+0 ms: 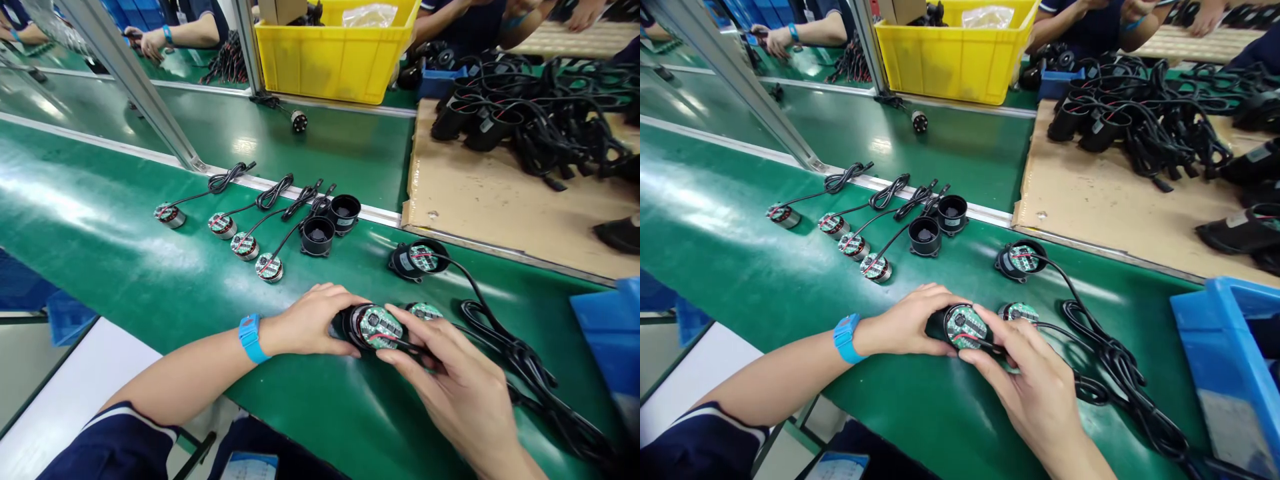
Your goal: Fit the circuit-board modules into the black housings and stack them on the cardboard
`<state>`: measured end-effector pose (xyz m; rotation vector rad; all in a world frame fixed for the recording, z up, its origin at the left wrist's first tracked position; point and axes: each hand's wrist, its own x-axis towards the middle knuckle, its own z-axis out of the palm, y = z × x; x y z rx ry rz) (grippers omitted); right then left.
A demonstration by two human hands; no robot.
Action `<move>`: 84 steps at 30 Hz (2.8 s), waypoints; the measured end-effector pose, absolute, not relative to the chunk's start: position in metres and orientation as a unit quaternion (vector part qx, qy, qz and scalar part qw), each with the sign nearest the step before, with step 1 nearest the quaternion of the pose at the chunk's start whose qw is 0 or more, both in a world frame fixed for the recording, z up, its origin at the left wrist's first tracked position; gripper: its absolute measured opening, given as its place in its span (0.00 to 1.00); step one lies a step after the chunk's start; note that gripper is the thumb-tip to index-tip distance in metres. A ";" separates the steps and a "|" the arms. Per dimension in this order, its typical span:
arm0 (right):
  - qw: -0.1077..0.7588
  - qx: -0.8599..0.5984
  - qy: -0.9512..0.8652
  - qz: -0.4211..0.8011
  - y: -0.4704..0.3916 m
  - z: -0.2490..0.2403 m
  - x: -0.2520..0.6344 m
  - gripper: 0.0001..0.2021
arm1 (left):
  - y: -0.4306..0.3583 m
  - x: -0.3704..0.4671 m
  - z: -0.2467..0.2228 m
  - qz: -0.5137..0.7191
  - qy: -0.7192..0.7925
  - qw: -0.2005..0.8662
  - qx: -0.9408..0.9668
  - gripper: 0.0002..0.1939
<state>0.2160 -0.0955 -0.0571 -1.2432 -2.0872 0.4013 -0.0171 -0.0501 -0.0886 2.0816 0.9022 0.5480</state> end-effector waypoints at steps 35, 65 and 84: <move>0.345 -0.536 -0.766 0.086 -0.153 -0.059 0.258 0.14 | -0.086 -0.017 -0.032 0.374 0.347 0.159 0.845 0.31; 0.279 -0.514 -0.811 -0.015 -0.156 -0.048 0.235 0.25 | -0.093 -0.012 -0.077 0.255 0.393 0.263 0.843 0.41; 0.170 -0.532 -0.827 -0.064 -0.166 -0.058 0.268 0.28 | -0.097 -0.005 -0.080 0.195 0.352 0.316 0.859 0.36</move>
